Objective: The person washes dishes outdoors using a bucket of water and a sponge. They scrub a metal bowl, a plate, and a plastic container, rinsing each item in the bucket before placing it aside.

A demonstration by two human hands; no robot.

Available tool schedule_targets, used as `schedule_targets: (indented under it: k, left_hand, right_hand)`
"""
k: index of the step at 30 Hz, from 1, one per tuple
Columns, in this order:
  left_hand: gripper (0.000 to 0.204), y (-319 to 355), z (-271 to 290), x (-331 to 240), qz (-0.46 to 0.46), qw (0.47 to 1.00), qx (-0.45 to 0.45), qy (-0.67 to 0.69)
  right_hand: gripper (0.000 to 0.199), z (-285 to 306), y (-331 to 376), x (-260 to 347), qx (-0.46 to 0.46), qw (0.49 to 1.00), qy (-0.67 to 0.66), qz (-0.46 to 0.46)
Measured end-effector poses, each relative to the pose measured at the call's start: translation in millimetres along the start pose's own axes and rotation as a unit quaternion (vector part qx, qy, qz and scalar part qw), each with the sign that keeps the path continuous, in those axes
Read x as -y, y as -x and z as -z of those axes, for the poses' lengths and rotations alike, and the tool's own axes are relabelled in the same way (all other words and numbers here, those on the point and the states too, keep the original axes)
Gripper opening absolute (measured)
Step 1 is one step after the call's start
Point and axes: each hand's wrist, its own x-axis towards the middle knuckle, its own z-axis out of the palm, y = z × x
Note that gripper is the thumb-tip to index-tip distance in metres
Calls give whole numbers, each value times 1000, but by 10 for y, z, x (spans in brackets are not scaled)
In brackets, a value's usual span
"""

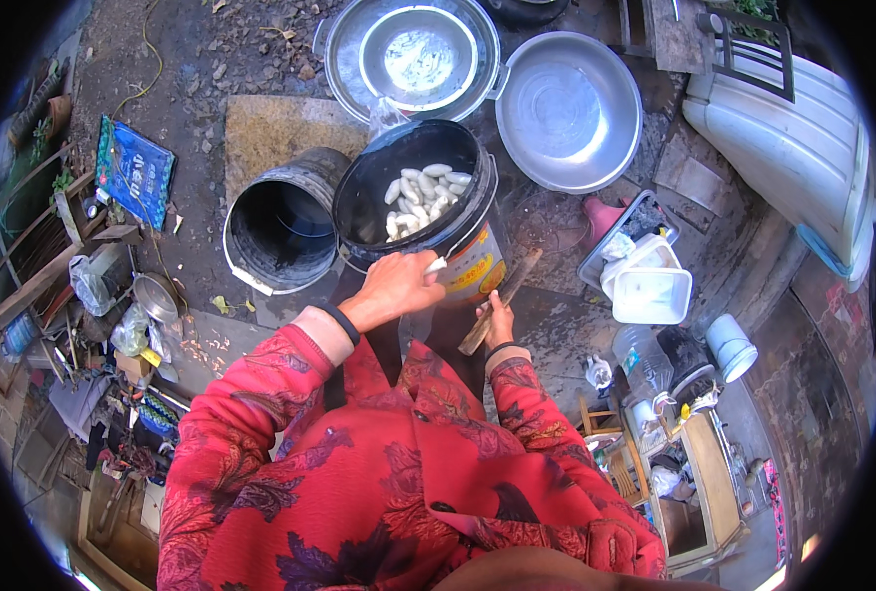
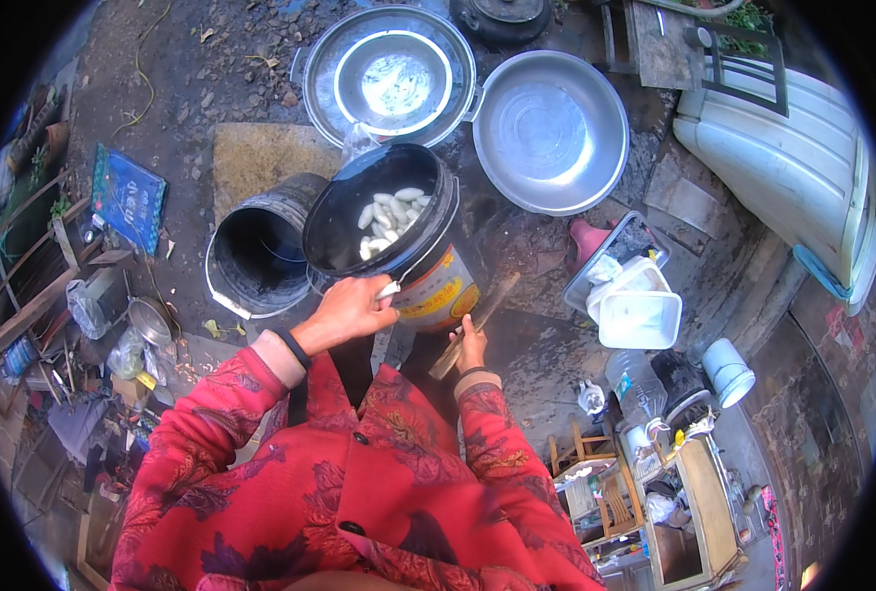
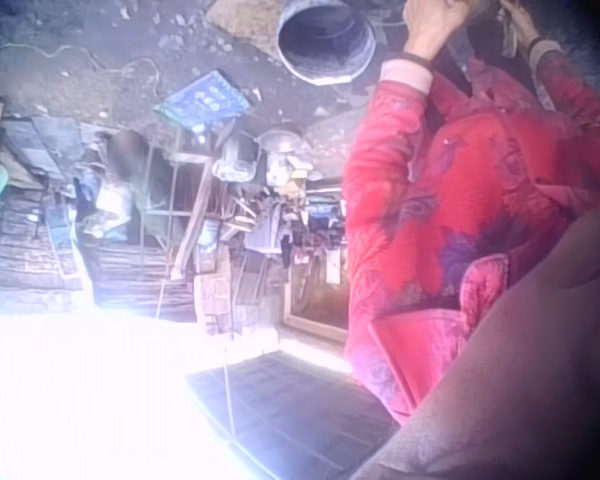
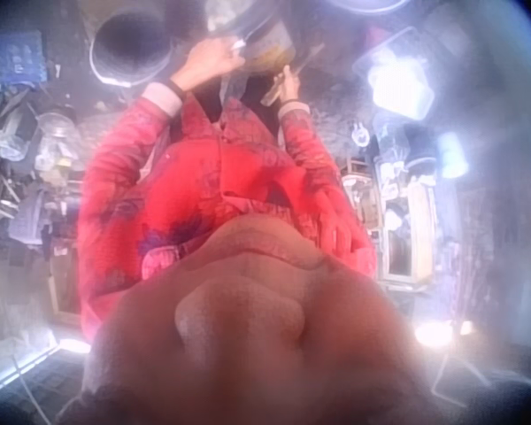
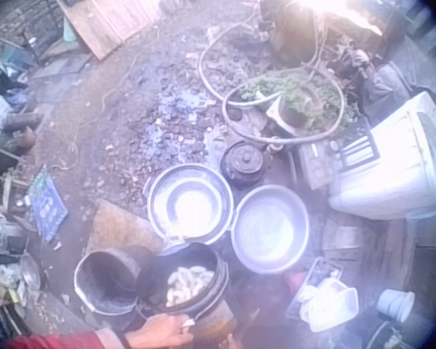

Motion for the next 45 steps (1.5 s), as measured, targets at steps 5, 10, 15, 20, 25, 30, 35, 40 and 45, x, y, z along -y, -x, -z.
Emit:
schedule_targets:
  k: [5,10,15,20,25,30,35,40,45]
  left_hand:
    - [21,-13,14,-26,-6,1000,0,-2]
    - [24,-37,25,-32,8,999,37,-3]
    - [23,-56,-12,-3,-6,1000,7,0]
    - [22,-83,-31,35,-4,1000,8,-3]
    - [22,-92,-38,51,-2,1000,12,1]
    - [22,-91,-32,51,0,1000,16,-11]
    - [24,-96,-1,26,1,999,31,-10]
    - [25,-92,19,6,2,999,40,-12]
    - [24,-97,14,5,3,999,37,-10]
  right_hand:
    - [23,33,-11,-21,-1,1000,1,-3]
    - [22,74,-44,-67,12,1000,-16,-3]
    - [22,89,-38,-86,13,1000,-17,-7]
    - [22,76,27,-83,1,1000,-18,-5]
    - [21,54,82,-71,5,1000,-18,-8]
    - [23,57,87,-80,9,1000,-23,-12]
    - [23,65,92,-94,7,1000,-25,-8]
    - [22,50,131,-80,6,1000,-22,-12]
    - [22,42,169,-69,9,1000,-29,-9]
